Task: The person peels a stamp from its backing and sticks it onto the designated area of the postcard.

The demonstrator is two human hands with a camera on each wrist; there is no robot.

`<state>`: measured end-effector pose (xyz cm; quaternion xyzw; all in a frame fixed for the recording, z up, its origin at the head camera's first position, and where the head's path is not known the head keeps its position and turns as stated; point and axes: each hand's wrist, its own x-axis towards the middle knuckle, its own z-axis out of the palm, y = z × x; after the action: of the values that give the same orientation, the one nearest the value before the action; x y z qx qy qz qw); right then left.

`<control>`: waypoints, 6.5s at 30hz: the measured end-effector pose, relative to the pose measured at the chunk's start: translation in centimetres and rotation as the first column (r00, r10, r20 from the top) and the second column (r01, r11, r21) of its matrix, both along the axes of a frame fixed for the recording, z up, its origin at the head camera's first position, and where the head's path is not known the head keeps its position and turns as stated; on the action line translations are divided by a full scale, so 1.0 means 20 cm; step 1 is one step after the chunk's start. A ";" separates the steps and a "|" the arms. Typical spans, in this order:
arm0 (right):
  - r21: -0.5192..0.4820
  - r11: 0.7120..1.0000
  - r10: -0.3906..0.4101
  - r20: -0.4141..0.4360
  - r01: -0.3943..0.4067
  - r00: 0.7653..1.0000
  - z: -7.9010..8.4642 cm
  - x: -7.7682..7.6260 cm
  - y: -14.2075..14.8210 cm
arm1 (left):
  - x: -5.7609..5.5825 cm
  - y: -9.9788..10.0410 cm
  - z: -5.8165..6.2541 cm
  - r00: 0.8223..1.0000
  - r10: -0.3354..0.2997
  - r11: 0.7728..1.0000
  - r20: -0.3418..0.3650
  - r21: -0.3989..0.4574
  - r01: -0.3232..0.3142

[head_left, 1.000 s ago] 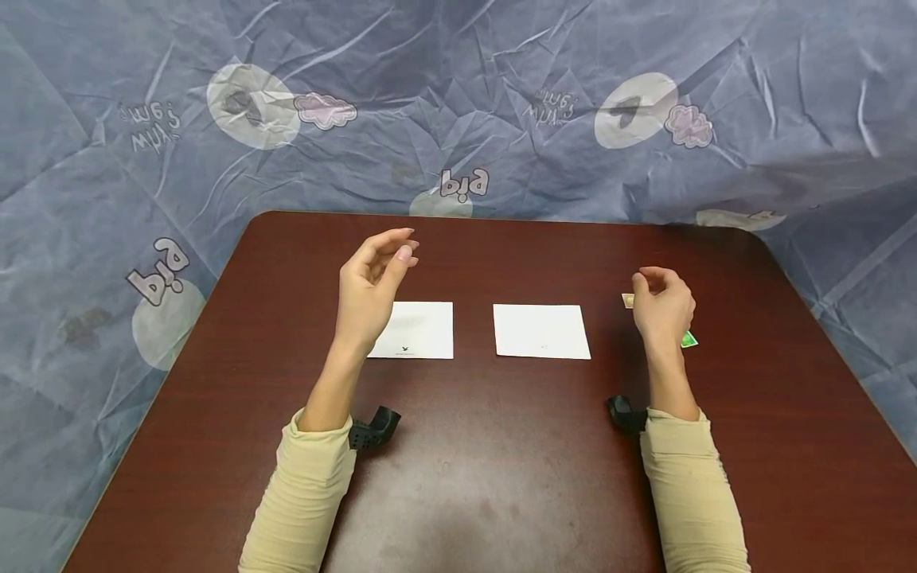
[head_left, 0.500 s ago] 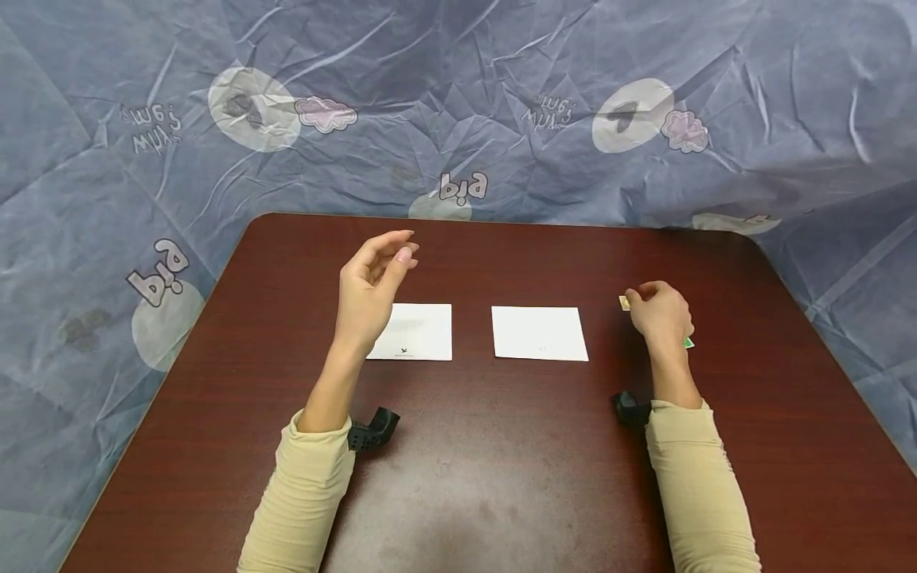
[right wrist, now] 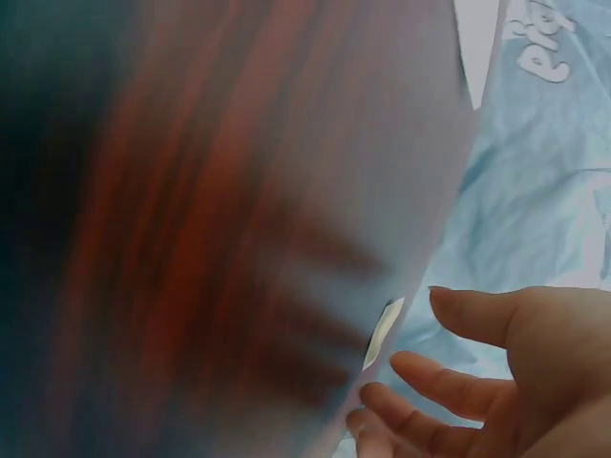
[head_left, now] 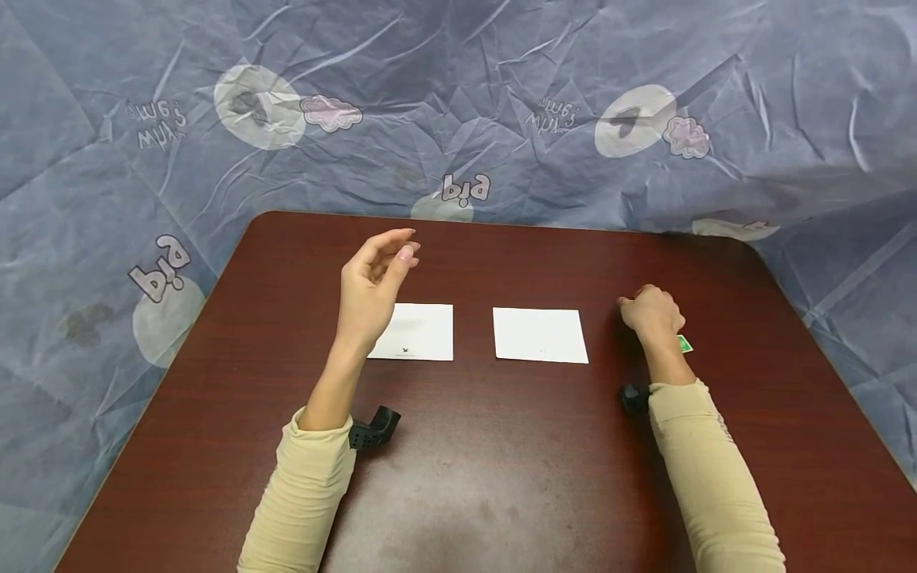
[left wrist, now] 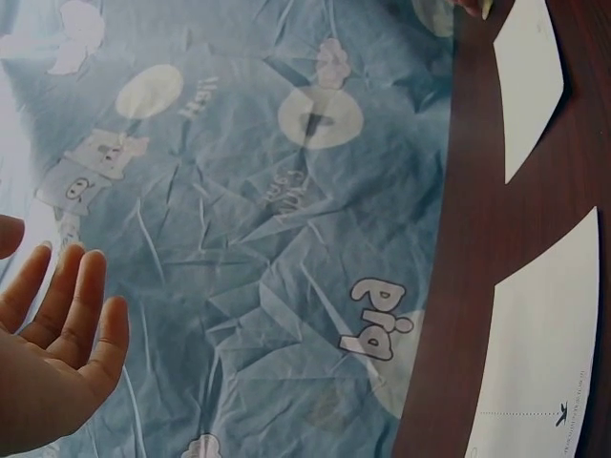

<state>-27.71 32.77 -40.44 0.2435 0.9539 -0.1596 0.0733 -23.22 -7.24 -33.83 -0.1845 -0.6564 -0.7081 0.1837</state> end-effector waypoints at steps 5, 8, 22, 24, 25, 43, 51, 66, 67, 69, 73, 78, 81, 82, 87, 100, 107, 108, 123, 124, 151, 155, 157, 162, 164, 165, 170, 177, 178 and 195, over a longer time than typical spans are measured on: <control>-0.020 0.998 -0.054 0.033 0.055 0.998 -0.01 -0.03 0.01 | 0.00 -0.01 0.00 1.000 0.008 1.000 0.010 -0.013 -0.008; -0.047 0.997 -0.064 0.068 0.067 0.996 -0.02 -0.03 0.02 | 0.01 -0.01 0.00 1.000 0.009 1.000 0.016 -0.009 -0.009; -0.092 0.995 -0.045 0.017 0.047 0.999 0.01 -0.01 0.05 | 0.00 0.00 0.00 1.000 -0.001 1.000 0.013 -0.006 0.001; -0.121 0.992 -0.047 -0.036 0.042 0.998 0.02 0.00 0.04 | 0.00 0.00 0.00 1.000 -0.005 1.000 0.006 -0.008 0.005; -0.133 0.990 -0.046 -0.062 0.037 0.997 0.02 0.01 0.04 | 0.00 0.00 0.00 1.000 -0.005 1.000 0.003 -0.011 0.005; -0.107 0.994 0.000 -0.101 -0.011 0.995 0.01 0.04 0.03 | 0.01 0.01 -0.02 1.000 -0.007 1.000 0.008 -0.024 0.007; -0.086 0.996 0.010 -0.104 -0.019 0.995 0.01 0.03 0.04 | 0.00 0.01 -0.02 1.000 -0.007 1.000 -0.005 -0.019 0.007; 0.006 0.999 0.046 -0.155 -0.046 0.987 0.01 0.04 0.03 | 0.01 0.00 0.00 1.000 -0.014 1.000 -0.005 -0.022 0.014; 0.009 0.999 0.052 -0.154 -0.051 0.987 0.01 0.04 0.03 | 0.01 -0.01 0.00 1.000 -0.014 1.000 -0.007 -0.021 0.014; 0.011 0.998 0.058 -0.148 -0.057 0.987 0.01 0.04 0.01 | 0.01 -0.01 0.00 1.000 -0.013 1.000 -0.011 -0.019 0.013; 0.018 0.998 0.064 -0.122 -0.063 0.990 0.01 0.05 -0.02 | 0.01 -0.02 0.00 1.000 -0.015 1.000 -0.015 -0.015 0.015; 0.026 0.998 0.066 -0.099 -0.064 0.993 0.02 0.05 -0.02 | 0.01 -0.02 0.01 1.000 -0.021 1.000 -0.019 -0.011 0.021; 0.030 0.998 0.062 -0.083 -0.060 0.995 0.02 0.05 -0.02 | 0.01 -0.02 0.02 0.999 -0.024 1.000 -0.023 -0.009 0.024; 0.032 0.998 0.060 -0.076 -0.058 0.995 0.02 0.05 -0.01 | 0.01 -0.02 0.02 0.999 -0.025 1.000 -0.023 -0.009 0.024; 0.038 0.998 0.050 -0.054 -0.048 0.997 0.03 0.05 -0.01 | 0.00 -0.02 0.02 1.000 -0.028 1.000 -0.013 -0.015 0.028; 0.020 0.997 0.071 -0.103 -0.070 0.992 0.07 0.08 -0.06 | 0.01 -0.01 0.01 0.998 -0.052 0.997 0.026 -0.049 0.053; -0.036 0.993 0.101 -0.187 -0.109 0.977 0.15 0.09 -0.18 | 0.02 0.01 -0.01 0.996 -0.082 0.993 0.037 -0.084 0.085; -0.042 0.992 0.108 -0.202 -0.118 0.973 0.16 0.10 -0.20 | 0.02 0.01 -0.01 0.996 -0.082 0.992 0.036 -0.091 0.085; -0.071 0.960 0.216 -0.421 -0.270 0.881 0.29 0.17 -0.50 | 0.04 0.03 -0.01 0.992 -0.113 0.986 0.057 -0.118 0.119; -0.076 0.958 0.219 -0.430 -0.277 0.876 0.30 0.18 -0.51 | 0.04 0.03 -0.01 0.991 -0.116 0.985 0.060 -0.123 0.123; -0.394 0.781 0.184 -0.598 -0.485 0.781 0.43 0.36 -0.82 | 0.07 0.13 -0.07 0.975 -0.125 0.907 0.185 -0.377 0.188; -0.439 0.742 0.165 -0.613 -0.507 0.773 0.44 0.39 -0.87 | 0.08 0.16 -0.08 0.965 -0.119 0.856 0.233 -0.469 0.219; -0.454 0.724 0.163 -0.619 -0.519 0.769 0.44 0.40 -0.90 | 0.08 0.17 -0.09 0.959 -0.132 0.847 0.250 -0.475 0.241; -0.450 0.691 0.179 -0.652 -0.566 0.737 0.45 0.42 -0.94 | 0.10 0.18 -0.08 0.943 -0.184 0.835 0.278 -0.463 0.299; -0.438 0.683 0.186 -0.670 -0.585 0.719 0.45 0.43 -0.94 | 0.10 0.18 -0.08 0.940 -0.201 0.835 0.277 -0.454 0.312; -0.432 0.682 0.189 -0.676 -0.590 0.712 0.45 0.43 -0.95 | 0.10 0.18 -0.07 0.939 -0.210 0.837 0.271 -0.446 0.316; -0.434 0.666 0.195 -0.683 -0.607 0.703 0.46 0.45 -0.96 | 0.09 0.18 -0.07 0.948 -0.227 0.858 0.222 -0.415 0.303; -0.474 0.632 0.168 -0.688 -0.613 0.706 0.46 0.46 -0.96 | 0.09 0.18 -0.06 0.943 -0.270 0.873 0.196 -0.363 0.326; -0.476 0.634 0.164 -0.687 -0.609 0.708 0.46 0.46 -0.96 | 0.09 0.18 -0.05 0.938 -0.282 0.875 0.201 -0.346 0.338; -0.435 0.676 0.189 -0.678 -0.595 0.711 0.49 0.50 -0.97 | 0.10 0.14 -0.02 0.928 -0.328 0.911 0.180 -0.199 0.360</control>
<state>-17.78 13.31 -30.68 -0.0796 0.8478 -0.5126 -0.1105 -21.24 -4.36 -34.21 -0.2662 -0.7018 -0.6606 -0.0138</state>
